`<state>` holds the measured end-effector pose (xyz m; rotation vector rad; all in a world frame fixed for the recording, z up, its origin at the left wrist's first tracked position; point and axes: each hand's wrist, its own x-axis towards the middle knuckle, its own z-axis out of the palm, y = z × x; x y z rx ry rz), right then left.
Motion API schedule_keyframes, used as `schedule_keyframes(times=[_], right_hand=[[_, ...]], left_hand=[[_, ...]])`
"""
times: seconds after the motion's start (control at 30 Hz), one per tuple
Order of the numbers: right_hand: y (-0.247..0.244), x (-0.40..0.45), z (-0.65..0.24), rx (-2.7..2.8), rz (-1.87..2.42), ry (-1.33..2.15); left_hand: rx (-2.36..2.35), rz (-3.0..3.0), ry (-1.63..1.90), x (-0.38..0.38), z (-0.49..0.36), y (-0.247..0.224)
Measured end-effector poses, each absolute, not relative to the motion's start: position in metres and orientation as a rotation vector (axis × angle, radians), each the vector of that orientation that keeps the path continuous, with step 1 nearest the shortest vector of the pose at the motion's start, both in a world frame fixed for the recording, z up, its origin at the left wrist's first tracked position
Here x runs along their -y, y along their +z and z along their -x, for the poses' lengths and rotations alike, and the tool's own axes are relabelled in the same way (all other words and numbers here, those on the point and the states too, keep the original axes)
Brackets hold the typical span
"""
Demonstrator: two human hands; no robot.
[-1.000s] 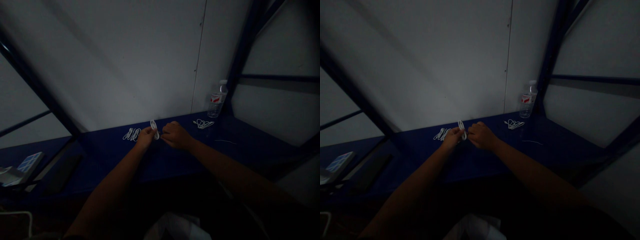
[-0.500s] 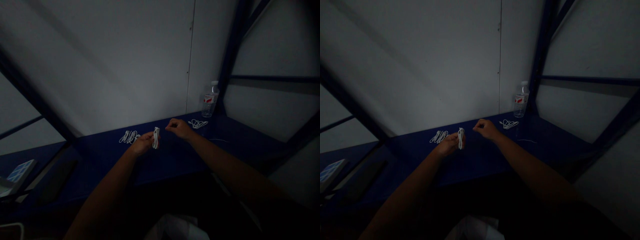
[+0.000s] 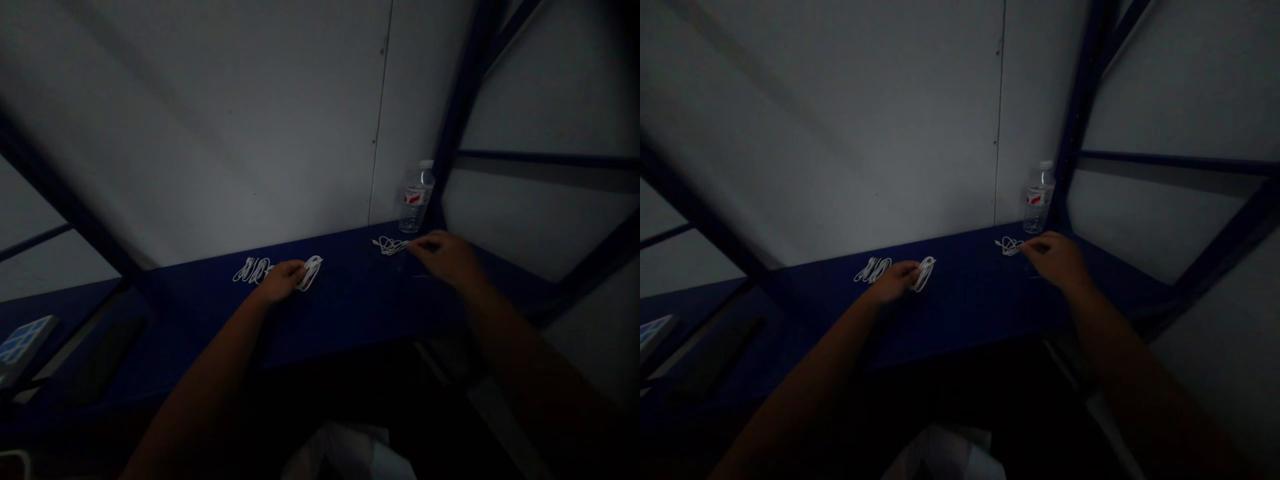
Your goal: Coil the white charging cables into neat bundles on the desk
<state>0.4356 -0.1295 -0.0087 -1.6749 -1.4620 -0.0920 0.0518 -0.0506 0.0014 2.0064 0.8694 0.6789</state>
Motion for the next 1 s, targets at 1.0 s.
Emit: schedule_keyframes(times=[1.0], right_hand=[[0.007,0.107,-0.436,1.117,1.561,-0.499]], left_hand=[[-1.813,-2.638,0.343,0.053,-0.058,0.005]])
